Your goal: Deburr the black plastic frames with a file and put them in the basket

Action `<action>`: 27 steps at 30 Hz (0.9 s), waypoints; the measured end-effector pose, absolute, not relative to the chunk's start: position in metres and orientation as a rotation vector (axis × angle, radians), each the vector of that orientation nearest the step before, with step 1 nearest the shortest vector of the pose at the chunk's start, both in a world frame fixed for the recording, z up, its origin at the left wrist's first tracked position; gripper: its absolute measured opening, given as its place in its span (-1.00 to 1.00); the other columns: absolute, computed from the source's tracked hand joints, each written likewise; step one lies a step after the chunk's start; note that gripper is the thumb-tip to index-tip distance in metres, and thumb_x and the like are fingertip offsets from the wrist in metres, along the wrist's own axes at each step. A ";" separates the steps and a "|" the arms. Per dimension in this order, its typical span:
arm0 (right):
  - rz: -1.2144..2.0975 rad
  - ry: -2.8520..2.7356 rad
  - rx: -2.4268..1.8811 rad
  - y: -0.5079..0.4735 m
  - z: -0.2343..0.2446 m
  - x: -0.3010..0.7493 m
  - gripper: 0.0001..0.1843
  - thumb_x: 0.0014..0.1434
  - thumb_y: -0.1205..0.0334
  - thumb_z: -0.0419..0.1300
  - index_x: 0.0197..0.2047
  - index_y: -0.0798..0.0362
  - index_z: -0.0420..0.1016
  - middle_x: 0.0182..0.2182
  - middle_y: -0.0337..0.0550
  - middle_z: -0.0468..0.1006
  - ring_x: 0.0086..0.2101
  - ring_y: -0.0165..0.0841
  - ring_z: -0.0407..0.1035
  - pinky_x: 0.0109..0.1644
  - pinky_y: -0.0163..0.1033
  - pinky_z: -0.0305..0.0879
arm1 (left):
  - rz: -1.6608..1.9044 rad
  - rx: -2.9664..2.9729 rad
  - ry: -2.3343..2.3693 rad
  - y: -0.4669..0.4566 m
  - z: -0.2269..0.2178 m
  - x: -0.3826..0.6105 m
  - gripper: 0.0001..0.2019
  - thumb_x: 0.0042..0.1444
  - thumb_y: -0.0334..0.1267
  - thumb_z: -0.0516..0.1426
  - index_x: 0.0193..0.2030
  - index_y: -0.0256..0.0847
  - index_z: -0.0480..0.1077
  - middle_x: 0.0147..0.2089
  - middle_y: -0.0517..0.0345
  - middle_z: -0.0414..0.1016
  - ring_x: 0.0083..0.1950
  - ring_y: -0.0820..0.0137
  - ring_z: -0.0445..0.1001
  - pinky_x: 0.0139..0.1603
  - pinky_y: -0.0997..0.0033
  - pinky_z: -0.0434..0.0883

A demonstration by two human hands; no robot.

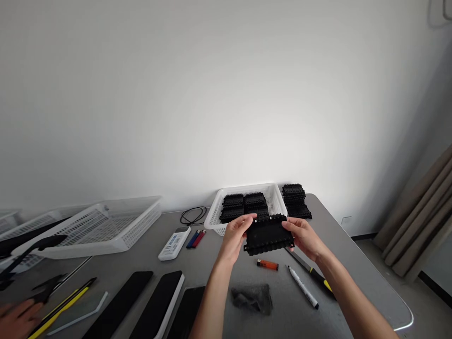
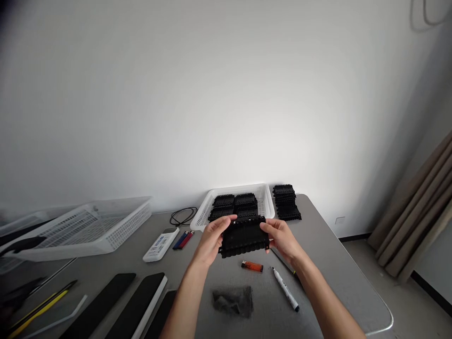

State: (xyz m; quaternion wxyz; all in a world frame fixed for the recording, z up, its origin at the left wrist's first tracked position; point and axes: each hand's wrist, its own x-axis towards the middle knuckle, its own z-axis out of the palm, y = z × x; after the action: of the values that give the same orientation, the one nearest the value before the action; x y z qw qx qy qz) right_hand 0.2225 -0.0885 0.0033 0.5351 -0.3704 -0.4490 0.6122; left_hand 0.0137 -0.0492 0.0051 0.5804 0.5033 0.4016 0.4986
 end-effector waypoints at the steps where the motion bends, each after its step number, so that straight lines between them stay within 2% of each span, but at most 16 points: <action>1: 1.397 -1.085 -0.888 -0.086 0.000 0.222 -0.53 -0.05 -0.15 0.38 -0.49 0.11 0.39 -0.63 -0.34 0.31 -0.64 -0.51 0.16 -0.64 -0.38 0.19 | 1.210 1.188 0.934 -0.051 0.005 0.012 -0.46 -0.09 0.07 0.33 -0.03 -0.24 0.55 -0.33 0.07 0.55 -0.31 0.37 0.49 -0.39 0.52 0.36; 3: 1.213 -1.143 -0.889 -0.081 -0.007 0.222 -0.54 0.02 -0.16 0.33 -0.46 0.11 0.41 -0.59 -0.31 0.37 -0.58 -0.49 0.22 -0.54 -0.37 0.23 | 1.278 1.235 0.917 -0.056 0.002 0.009 -0.43 -0.09 0.03 0.34 0.05 -0.23 0.50 -0.26 0.05 0.57 -0.20 0.34 0.52 -0.24 0.50 0.42; 6: 0.919 -1.266 -0.876 -0.074 -0.018 0.223 -0.58 0.14 -0.14 0.25 -0.37 0.11 0.50 -0.45 -0.19 0.51 -0.42 -0.39 0.36 -0.33 -0.29 0.34 | 1.323 1.369 0.964 -0.064 -0.003 0.004 -0.56 -0.05 -0.09 0.34 -0.04 -0.24 0.53 -0.12 -0.04 0.59 -0.02 0.23 0.52 0.00 0.39 0.42; 10: 0.709 -1.360 -0.816 -0.071 -0.031 0.223 -0.64 0.24 -0.07 0.17 -0.23 0.04 0.59 -0.27 -0.06 0.62 -0.17 -0.23 0.48 -0.05 -0.13 0.38 | 1.457 1.621 0.990 -0.069 -0.008 0.001 -0.80 0.10 -0.16 0.23 -0.17 -0.19 0.55 -0.04 -0.05 0.58 0.07 0.20 0.51 0.14 0.29 0.37; 14: 0.676 -1.429 -0.696 -0.069 -0.037 0.221 -0.70 0.29 0.00 0.14 -0.18 -0.02 0.62 -0.07 -0.01 0.60 0.00 -0.20 0.44 0.13 -0.05 0.29 | 1.563 1.708 0.959 -0.069 -0.011 -0.001 -0.84 0.16 -0.16 0.16 -0.26 -0.16 0.53 -0.04 -0.04 0.59 0.09 0.21 0.50 0.18 0.25 0.35; 16: 0.700 -1.404 -0.736 -0.065 -0.039 0.219 -0.70 0.26 -0.01 0.17 -0.18 0.01 0.61 -0.10 -0.02 0.61 -0.05 -0.21 0.46 0.07 -0.08 0.34 | 1.557 1.675 1.031 -0.066 -0.012 -0.002 -0.82 0.13 -0.15 0.19 -0.21 -0.17 0.53 -0.08 -0.03 0.60 0.03 0.22 0.53 0.12 0.29 0.38; 19: 0.850 -1.300 -0.895 -0.054 -0.044 0.218 -0.61 0.17 -0.11 0.22 -0.26 0.09 0.56 -0.37 -0.12 0.58 -0.36 -0.32 0.45 -0.29 -0.24 0.41 | 1.451 1.536 1.136 -0.056 -0.016 -0.004 -0.65 0.04 -0.08 0.27 -0.07 -0.20 0.50 -0.22 0.02 0.60 -0.13 0.27 0.56 -0.07 0.36 0.46; 21: 1.003 -1.229 -1.017 -0.043 -0.047 0.217 -0.54 0.11 -0.19 0.23 -0.33 0.11 0.50 -0.53 -0.24 0.46 -0.55 -0.42 0.33 -0.52 -0.34 0.29 | 1.344 1.425 1.171 -0.042 -0.020 -0.005 -0.53 -0.02 0.00 0.30 -0.02 -0.22 0.48 -0.36 0.07 0.57 -0.26 0.30 0.54 -0.27 0.41 0.48; 23: 1.108 -1.184 -1.114 -0.025 -0.050 0.217 -0.51 0.07 -0.22 0.23 -0.36 0.11 0.45 -0.64 -0.33 0.33 -0.66 -0.48 0.22 -0.65 -0.38 0.17 | 1.272 1.332 1.194 -0.020 -0.025 -0.005 -0.44 -0.09 0.06 0.32 0.00 -0.23 0.46 -0.43 0.12 0.51 -0.36 0.32 0.49 -0.45 0.43 0.45; 27: 1.145 -1.172 -1.224 0.030 -0.053 0.214 -0.60 0.15 -0.11 0.19 -0.32 0.12 0.44 -0.73 -0.41 0.19 -0.75 -0.52 0.10 -0.74 -0.41 0.01 | 1.225 1.313 1.301 0.046 -0.032 -0.004 -0.44 -0.15 0.07 0.33 -0.07 -0.25 0.48 -0.47 0.15 0.45 -0.40 0.38 0.46 -0.52 0.47 0.44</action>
State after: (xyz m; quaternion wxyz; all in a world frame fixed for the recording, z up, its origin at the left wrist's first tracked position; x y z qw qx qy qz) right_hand 0.2135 0.0297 -0.0534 0.5212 -0.5109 -0.4889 0.4777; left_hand -0.0040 0.0460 -0.0316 0.4456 0.5301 0.5253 0.4946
